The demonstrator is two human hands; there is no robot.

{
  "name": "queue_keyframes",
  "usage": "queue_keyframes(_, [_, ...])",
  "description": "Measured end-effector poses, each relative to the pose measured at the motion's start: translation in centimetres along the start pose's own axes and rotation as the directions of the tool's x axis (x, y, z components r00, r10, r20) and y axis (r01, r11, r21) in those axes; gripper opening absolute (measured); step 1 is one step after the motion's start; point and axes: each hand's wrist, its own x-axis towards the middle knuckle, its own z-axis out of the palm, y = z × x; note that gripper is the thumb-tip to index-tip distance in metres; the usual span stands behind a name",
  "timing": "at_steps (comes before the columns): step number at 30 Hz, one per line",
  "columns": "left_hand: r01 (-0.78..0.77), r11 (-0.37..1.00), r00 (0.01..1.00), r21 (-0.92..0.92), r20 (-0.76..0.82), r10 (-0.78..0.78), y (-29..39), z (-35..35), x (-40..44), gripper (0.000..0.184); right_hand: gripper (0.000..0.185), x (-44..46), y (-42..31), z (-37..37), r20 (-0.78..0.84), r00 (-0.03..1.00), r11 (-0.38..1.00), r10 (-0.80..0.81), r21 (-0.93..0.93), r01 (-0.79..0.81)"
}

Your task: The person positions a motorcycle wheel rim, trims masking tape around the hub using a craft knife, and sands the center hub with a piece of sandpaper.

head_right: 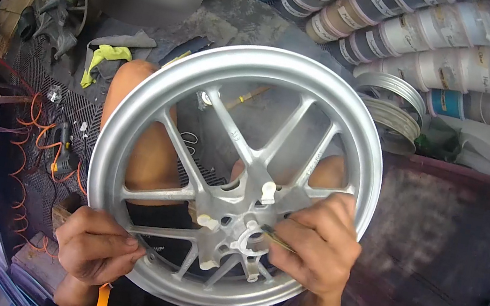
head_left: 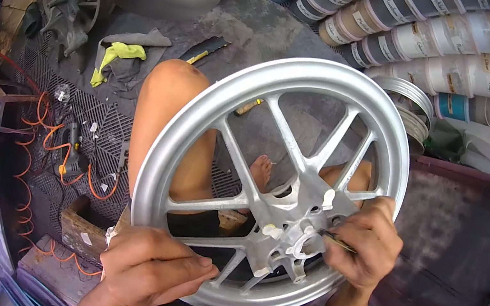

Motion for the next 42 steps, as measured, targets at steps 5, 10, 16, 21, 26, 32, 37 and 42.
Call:
queue_keyframes(5, [0.006, 1.0, 1.0, -0.008, 0.004, -0.006, 0.0, 0.0, 0.0, 0.031, 0.027, -0.2, 0.1, 0.4, 0.039, 0.999, 0.999, 0.004, 0.049, -0.006])
queue_keyframes(10, [0.021, 1.0, 1.0, -0.012, -0.016, -0.022, 0.0, 0.2, -0.2, 0.032, 0.028, -0.4, -0.1, 0.3, 0.02, 1.0, 0.998, 0.024, 0.051, -0.025])
queue_keyframes(16, [0.009, 1.0, 1.0, -0.017, -0.005, -0.009, -0.1, 0.2, -0.3, 0.033, 0.028, 0.3, -0.5, 0.5, 0.039, 0.999, 1.0, -0.021, 0.011, 0.021])
queue_keyframes(21, [0.017, 0.999, 1.0, -0.044, 0.01, -0.017, -0.5, -0.3, -1.6, 0.025, 0.029, -0.7, -0.1, -0.9, -0.083, 0.991, 0.993, 0.1, 0.062, -0.095])
queue_keyframes(26, [0.021, 0.983, 0.999, -0.182, 0.048, -0.012, -1.3, -1.1, -2.7, 0.027, 0.031, -1.4, -0.6, -0.5, -0.164, 0.979, 0.984, 0.119, 0.148, -0.095])
queue_keyframes(32, [0.171, 0.975, 0.975, -0.144, 0.164, -0.147, 0.8, -1.4, 0.0, 0.036, 0.032, -2.4, -0.6, -0.2, -0.135, 0.98, 0.971, 0.146, 0.21, -0.115])
queue_keyframes(37, [0.041, 0.976, 0.98, -0.214, 0.201, 0.003, -0.6, -1.1, 0.2, 0.038, 0.031, -2.3, -1.8, 0.4, -0.115, 0.955, 0.957, 0.272, 0.14, -0.255])
queue_keyframes(42, [0.066, 0.964, 0.975, -0.257, 0.223, -0.007, -0.8, -1.2, 0.4, 0.036, 0.029, -1.9, -2.6, 0.2, -0.056, 0.95, 0.951, 0.307, 0.049, -0.304])
